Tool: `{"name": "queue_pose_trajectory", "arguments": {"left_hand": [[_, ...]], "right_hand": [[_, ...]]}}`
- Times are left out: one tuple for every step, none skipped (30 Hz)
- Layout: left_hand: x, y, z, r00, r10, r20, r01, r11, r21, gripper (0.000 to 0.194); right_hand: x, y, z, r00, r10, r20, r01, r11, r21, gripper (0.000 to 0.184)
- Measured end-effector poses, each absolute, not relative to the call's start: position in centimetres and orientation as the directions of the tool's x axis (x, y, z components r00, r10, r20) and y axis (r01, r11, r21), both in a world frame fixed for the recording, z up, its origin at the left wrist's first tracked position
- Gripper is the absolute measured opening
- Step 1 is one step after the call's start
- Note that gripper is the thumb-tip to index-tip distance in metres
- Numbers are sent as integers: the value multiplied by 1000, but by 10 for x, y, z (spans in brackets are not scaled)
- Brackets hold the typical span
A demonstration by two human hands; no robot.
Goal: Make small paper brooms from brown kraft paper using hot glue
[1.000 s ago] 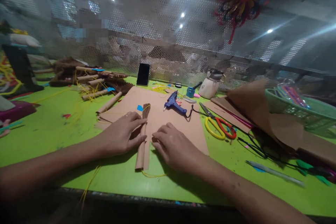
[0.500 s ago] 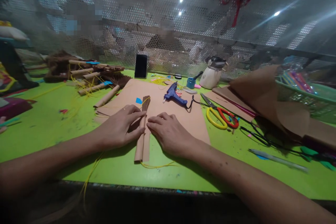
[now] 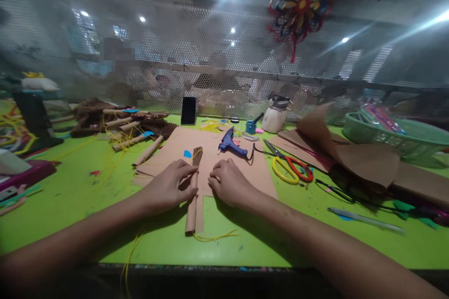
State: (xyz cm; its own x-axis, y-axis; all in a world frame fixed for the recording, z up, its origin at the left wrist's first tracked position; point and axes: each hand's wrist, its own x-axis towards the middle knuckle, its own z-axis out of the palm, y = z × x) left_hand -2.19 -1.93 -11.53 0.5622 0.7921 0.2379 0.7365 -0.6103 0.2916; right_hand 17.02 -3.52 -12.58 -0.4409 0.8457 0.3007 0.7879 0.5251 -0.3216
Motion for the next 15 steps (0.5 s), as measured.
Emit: {"name": "queue_pose_trajectory", "arguments": {"left_hand": [[-21,-19,-115,552,802,228,739,-598,311,42],[-21,-18,-116,543,810,219,741,-586,329,41],[-20,-17,-116,534,818,213,742,-574,346,39],[-20,-16,-117,526,825,206,743,-563,362,37],[-19,-16,-117,517,833,199,744,-552,376,36],[-19,-15,-117,507,840,191,748,-539,388,35],[-19,-14,-117,494,850,182,753,-523,398,34],[-19,-13,-116,482,859,172,760,-508,406,33],[-19,-12,-114,476,865,159,765,-496,411,32],[-19,-12,-113,476,868,144,767,-490,415,30],[-18,-11,-110,481,867,129,766,-487,419,27],[-18,-11,-108,488,865,115,764,-487,423,24],[-17,-11,-106,496,863,99,761,-487,428,20],[-16,-12,-104,499,862,84,762,-483,431,17],[-15,-12,-102,495,866,72,767,-474,431,15]], "right_hand": [[165,-37,-124,-446,848,286,795,522,-308,26],[159,-39,-123,-450,849,277,803,520,-292,26],[153,-41,-122,-446,852,274,811,514,-278,25],[147,-43,-121,-434,858,275,822,502,-270,24],[141,-45,-120,-414,867,279,832,484,-270,23],[138,-47,-120,-390,876,282,842,464,-275,22],[135,-48,-119,-363,888,281,853,438,-284,23],[134,-49,-119,-330,904,273,866,405,-294,25],[135,-50,-118,-292,921,259,880,365,-305,27],[137,-51,-117,-253,938,237,894,321,-313,29],[140,-52,-116,-216,953,214,907,277,-318,31],[142,-54,-115,-183,964,193,918,238,-317,32],[144,-56,-114,-161,971,177,927,210,-310,33],[145,-59,-114,-147,974,170,934,193,-302,32],[145,-61,-113,-138,976,166,938,182,-295,31]]}}
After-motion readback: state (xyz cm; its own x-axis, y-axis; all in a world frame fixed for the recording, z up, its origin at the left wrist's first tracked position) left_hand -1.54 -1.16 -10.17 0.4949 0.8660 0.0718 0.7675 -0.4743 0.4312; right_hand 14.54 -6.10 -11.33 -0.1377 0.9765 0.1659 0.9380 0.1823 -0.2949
